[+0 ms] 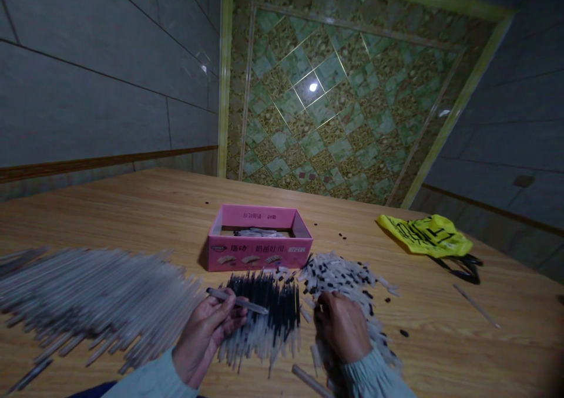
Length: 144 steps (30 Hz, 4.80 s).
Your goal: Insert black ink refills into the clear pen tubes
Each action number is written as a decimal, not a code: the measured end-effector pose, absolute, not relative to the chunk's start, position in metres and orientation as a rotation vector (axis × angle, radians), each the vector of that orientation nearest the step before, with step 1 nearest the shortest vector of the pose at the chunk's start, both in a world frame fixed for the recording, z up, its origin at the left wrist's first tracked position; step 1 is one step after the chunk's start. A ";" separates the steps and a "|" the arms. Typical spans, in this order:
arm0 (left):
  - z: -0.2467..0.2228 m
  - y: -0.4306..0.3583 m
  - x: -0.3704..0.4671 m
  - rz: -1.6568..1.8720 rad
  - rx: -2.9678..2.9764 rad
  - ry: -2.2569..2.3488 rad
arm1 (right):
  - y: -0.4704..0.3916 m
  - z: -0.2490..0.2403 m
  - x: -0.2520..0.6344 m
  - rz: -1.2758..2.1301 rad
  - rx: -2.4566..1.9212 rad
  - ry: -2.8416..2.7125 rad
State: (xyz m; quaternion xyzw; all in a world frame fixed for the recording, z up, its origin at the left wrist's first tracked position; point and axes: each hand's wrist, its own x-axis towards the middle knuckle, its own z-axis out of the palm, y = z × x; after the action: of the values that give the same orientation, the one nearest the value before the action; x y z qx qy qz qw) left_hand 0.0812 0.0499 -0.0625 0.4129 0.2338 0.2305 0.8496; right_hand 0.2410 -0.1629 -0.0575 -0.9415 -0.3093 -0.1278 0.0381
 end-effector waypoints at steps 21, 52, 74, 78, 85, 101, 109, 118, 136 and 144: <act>-0.068 0.053 0.084 0.497 0.884 0.503 | -0.117 -0.069 0.192 0.371 -1.462 -0.551; -0.062 0.046 0.082 0.516 0.988 0.574 | -0.108 -0.085 0.179 0.525 -1.140 -0.435; -0.062 0.044 0.081 0.471 1.099 0.522 | -0.107 -0.075 0.175 0.333 -1.420 -0.547; -0.057 0.041 0.082 0.492 1.076 0.527 | -0.107 -0.077 0.176 0.301 -1.464 -0.569; -0.059 0.048 0.083 0.546 0.984 0.590 | -0.115 -0.079 0.188 0.196 -1.633 -0.639; -0.058 0.048 0.081 0.501 0.989 0.540 | -0.166 -0.031 0.218 0.133 -2.795 -1.119; -0.058 0.049 0.082 0.498 1.000 0.533 | -0.153 -0.055 0.212 -0.113 -2.909 -1.160; -0.057 0.049 0.081 0.503 0.998 0.544 | -0.155 -0.055 0.205 -0.072 -2.890 -1.219; -0.060 0.050 0.084 0.537 0.970 0.575 | -0.117 -0.060 0.183 0.649 -1.172 -0.341; -0.061 0.048 0.083 0.514 0.993 0.558 | -0.112 -0.066 0.179 0.625 -1.152 -0.360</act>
State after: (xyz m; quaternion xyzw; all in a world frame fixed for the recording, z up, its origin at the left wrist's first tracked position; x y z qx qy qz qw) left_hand 0.0833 0.0476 -0.0612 0.4648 0.2611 0.2404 0.8111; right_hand 0.1792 -0.1116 -0.0660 -0.5327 -0.1665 0.2889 0.7779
